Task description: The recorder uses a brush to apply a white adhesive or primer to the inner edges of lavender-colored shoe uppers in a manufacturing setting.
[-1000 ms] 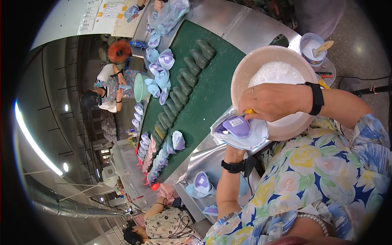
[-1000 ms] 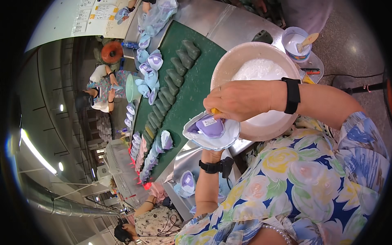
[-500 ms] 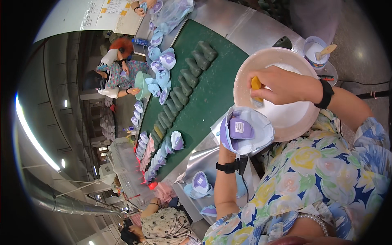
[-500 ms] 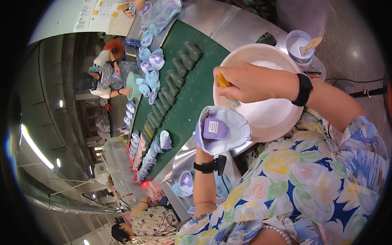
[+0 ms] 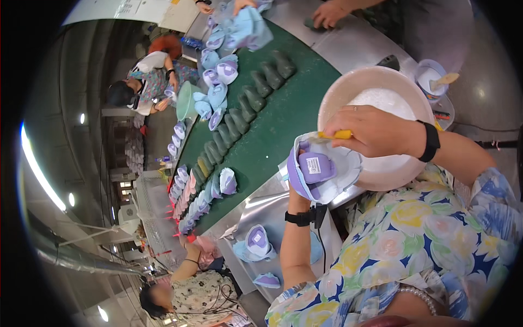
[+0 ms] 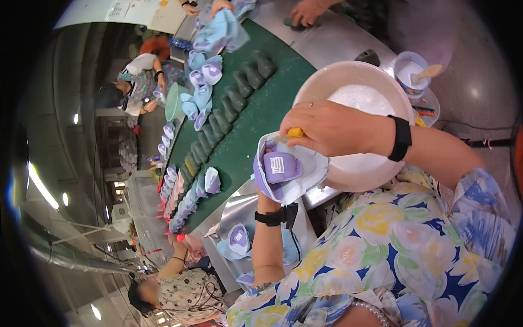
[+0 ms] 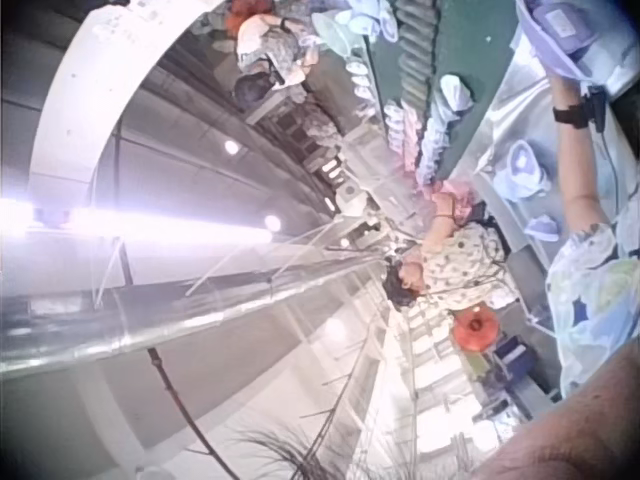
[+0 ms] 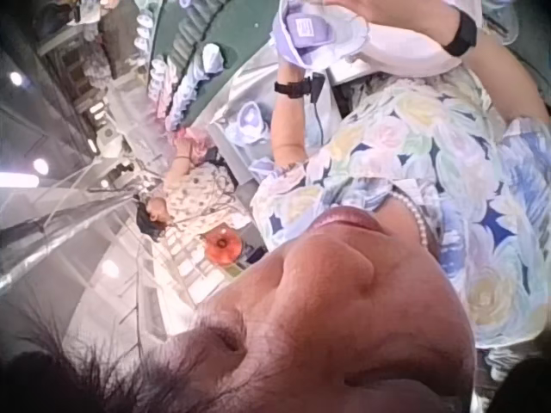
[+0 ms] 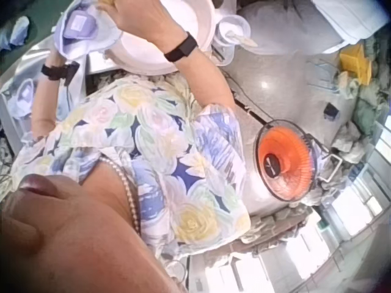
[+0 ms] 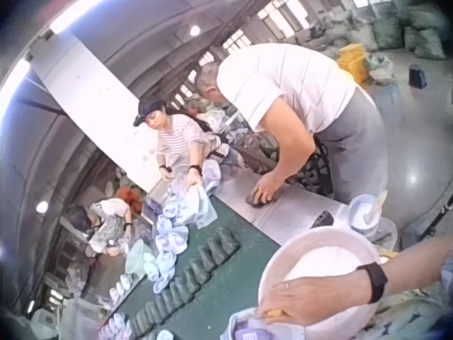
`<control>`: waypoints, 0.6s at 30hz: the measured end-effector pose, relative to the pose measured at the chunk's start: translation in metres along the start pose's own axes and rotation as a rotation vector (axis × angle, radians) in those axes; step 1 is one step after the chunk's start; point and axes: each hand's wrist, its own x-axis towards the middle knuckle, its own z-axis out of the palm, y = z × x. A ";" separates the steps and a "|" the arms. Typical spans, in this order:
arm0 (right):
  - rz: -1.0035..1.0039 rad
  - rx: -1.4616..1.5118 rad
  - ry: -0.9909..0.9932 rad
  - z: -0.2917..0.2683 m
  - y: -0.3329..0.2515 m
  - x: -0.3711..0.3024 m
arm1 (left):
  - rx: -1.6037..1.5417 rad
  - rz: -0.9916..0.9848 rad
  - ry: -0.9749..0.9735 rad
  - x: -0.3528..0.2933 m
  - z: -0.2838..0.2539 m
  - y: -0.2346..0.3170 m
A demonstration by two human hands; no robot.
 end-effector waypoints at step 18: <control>0.809 0.294 0.102 -0.020 0.001 -0.056 | 0.102 0.567 0.955 0.054 -0.326 0.071</control>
